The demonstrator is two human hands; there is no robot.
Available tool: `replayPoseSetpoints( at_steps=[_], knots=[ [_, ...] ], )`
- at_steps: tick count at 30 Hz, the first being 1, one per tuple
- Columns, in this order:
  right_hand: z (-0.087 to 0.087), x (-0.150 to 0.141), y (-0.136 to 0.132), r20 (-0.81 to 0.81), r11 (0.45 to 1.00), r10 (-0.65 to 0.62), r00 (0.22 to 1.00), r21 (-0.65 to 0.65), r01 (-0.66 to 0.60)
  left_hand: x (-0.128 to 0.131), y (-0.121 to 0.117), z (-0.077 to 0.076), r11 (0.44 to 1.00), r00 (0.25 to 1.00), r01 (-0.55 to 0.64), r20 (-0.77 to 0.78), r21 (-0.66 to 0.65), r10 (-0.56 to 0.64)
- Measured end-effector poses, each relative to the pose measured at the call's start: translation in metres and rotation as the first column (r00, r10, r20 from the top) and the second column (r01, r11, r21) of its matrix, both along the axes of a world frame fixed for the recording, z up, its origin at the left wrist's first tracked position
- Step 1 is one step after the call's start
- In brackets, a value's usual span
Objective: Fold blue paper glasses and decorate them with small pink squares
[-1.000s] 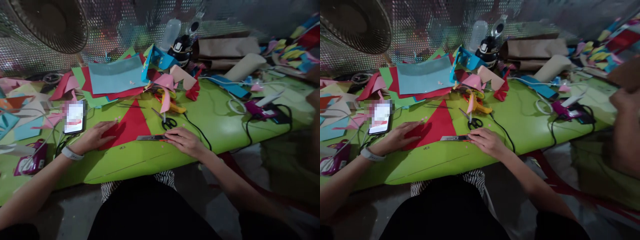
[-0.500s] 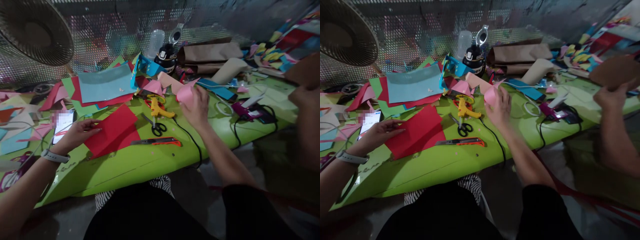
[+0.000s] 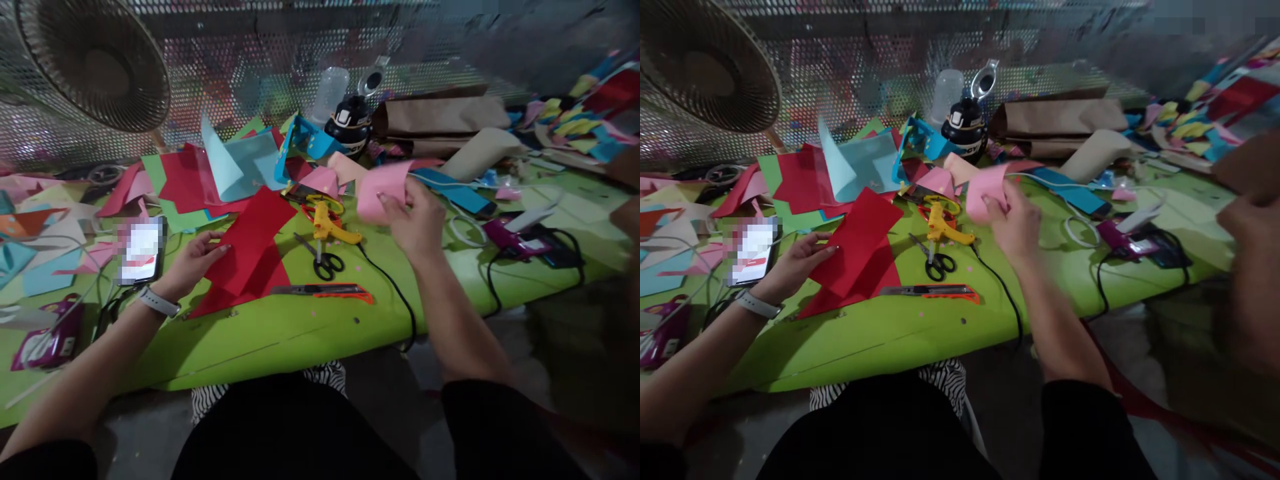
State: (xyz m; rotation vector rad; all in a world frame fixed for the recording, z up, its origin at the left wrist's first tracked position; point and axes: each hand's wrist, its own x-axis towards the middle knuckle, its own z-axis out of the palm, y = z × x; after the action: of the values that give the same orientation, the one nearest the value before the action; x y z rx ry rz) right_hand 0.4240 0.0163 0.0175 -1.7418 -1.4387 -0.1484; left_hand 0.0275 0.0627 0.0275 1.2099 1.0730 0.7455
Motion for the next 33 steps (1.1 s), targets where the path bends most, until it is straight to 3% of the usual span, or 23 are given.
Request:
replayPoseSetpoints(
  at_steps=[2, 4, 6, 8, 10, 14, 17, 22, 29, 33],
  knots=[
    [0.016, -0.031, -0.004, -0.214, 0.975, 0.219, 0.952, 0.093, -0.204, 0.004, -0.002, -0.003, 1.000, 0.997, -0.018, 0.072, -0.006, 0.018],
    [0.023, -0.068, -0.005, -0.413, 0.925, 0.378, 0.829, 0.132, -0.356, 0.010, -0.006, -0.005, 0.999, 0.991, -0.033, 0.131, -0.007, 0.033],
    [0.022, -0.104, -0.001, -0.608, 0.874, 0.445, 0.658, 0.137, -0.465, 0.015, -0.011, -0.007, 0.997, 0.982, -0.070, 0.177, -0.010, 0.071],
    [0.016, -0.135, 0.004, -0.762, 0.828, 0.462, 0.454, 0.186, -0.529, 0.019, -0.017, -0.007, 0.993, 0.967, -0.114, 0.226, -0.024, 0.117],
    [0.007, -0.159, 0.009, -0.853, 0.819, 0.424, 0.304, 0.218, -0.530, 0.022, -0.024, -0.008, 0.989, 0.947, -0.144, 0.286, -0.032, 0.147],
    [-0.006, -0.188, 0.014, -0.923, 0.831, 0.352, 0.153, 0.233, -0.505, 0.024, -0.035, -0.013, 0.989, 0.914, -0.140, 0.376, -0.050, 0.148],
    [-0.009, -0.200, 0.011, -0.924, 0.815, 0.357, 0.138, 0.235, -0.530, 0.020, -0.040, -0.017, 0.991, 0.913, -0.110, 0.388, -0.070, 0.129],
    [-0.012, -0.213, 0.006, -0.896, 0.793, 0.388, 0.215, 0.206, -0.573, 0.010, -0.042, -0.015, 0.995, 0.926, -0.038, 0.372, -0.088, 0.068],
    [-0.015, -0.240, 0.012, -0.860, 0.723, 0.427, 0.280, 0.138, -0.677, -0.007, -0.041, -0.013, 0.983, 0.933, -0.180, 0.321, 0.017, 0.165],
    [-0.022, -0.246, 0.040, -0.721, 0.664, 0.603, 0.342, 0.216, -0.716, -0.036, -0.036, -0.010, 0.967, 0.927, -0.252, 0.298, 0.042, 0.228]
  ],
)
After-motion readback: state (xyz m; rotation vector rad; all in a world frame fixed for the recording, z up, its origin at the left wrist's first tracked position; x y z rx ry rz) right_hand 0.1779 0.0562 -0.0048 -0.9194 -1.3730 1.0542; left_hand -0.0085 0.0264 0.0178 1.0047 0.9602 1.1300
